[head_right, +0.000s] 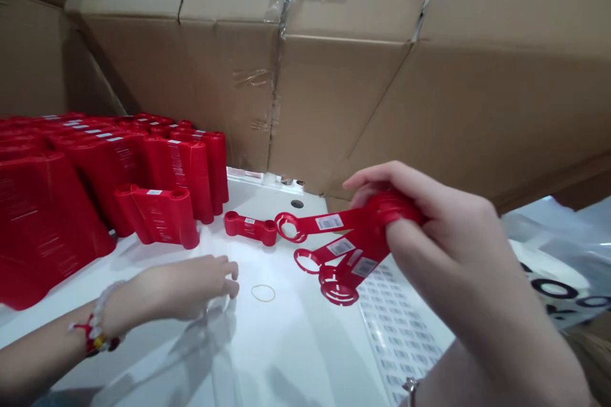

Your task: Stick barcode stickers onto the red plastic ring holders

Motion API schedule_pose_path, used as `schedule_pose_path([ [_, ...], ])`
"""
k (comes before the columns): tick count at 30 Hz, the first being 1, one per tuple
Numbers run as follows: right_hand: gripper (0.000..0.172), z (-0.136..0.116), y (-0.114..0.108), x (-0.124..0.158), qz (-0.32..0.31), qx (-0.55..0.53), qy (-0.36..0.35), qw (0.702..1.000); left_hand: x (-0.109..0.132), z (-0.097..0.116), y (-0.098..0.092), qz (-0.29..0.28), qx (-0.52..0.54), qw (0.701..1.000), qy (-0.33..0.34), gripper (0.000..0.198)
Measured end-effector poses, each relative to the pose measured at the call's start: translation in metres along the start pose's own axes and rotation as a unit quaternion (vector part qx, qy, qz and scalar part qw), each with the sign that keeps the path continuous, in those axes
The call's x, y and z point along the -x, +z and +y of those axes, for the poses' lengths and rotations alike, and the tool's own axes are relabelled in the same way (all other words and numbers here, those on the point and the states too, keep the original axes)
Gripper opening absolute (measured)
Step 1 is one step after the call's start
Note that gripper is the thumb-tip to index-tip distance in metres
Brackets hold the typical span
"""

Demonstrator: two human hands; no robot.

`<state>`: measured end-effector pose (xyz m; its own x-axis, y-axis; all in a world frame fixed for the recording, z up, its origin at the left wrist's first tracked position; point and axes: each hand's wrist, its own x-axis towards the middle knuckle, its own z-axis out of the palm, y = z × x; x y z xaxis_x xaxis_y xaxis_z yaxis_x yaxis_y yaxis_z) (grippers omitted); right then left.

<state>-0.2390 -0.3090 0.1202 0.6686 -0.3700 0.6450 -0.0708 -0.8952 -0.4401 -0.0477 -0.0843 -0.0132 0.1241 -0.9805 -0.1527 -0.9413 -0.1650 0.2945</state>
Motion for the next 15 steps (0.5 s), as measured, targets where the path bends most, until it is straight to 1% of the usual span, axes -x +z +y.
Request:
schedule_pose_path([
  [2, 0.031, 0.006, -0.004, 0.002, 0.005, -0.006, 0.000, 1.000, -0.001, 0.003, 0.024, -0.010, -0.019, 1.000, 0.009, 0.021],
  [3, 0.032, 0.008, -0.006, 0.003, 0.005, -0.013, -0.003, 1.000, 0.000, 0.002, 0.031, -0.009, -0.021, 1.000, 0.011, 0.021],
  [4, 0.033, 0.010, -0.007, 0.003, 0.007, -0.021, -0.005, 1.000, 0.003, 0.000, 0.036, -0.001, -0.017, 1.000, 0.014, 0.023],
  [6, 0.034, 0.014, -0.009, 0.001, 0.013, -0.043, -0.008, 0.999, 0.010, -0.005, 0.035, 0.035, 0.003, 0.999, 0.023, 0.027],
  [9, 0.033, 0.021, -0.009, -0.005, 0.015, -0.088, 0.009, 0.996, 0.025, -0.006, 0.017, 0.137, 0.039, 0.989, 0.047, 0.029],
  [11, 0.033, 0.029, -0.007, -0.010, 0.017, -0.102, 0.030, 0.994, 0.034, 0.001, 0.004, 0.216, 0.056, 0.972, 0.077, 0.021],
  [13, 0.034, 0.039, -0.004, -0.016, 0.016, -0.090, 0.055, 0.994, 0.041, 0.015, -0.006, 0.311, 0.060, 0.938, 0.139, 0.020],
  [15, 0.036, 0.050, -0.001, -0.021, 0.009, -0.080, 0.075, 0.994, 0.046, 0.032, -0.010, 0.399, 0.035, 0.890, 0.218, 0.024],
])
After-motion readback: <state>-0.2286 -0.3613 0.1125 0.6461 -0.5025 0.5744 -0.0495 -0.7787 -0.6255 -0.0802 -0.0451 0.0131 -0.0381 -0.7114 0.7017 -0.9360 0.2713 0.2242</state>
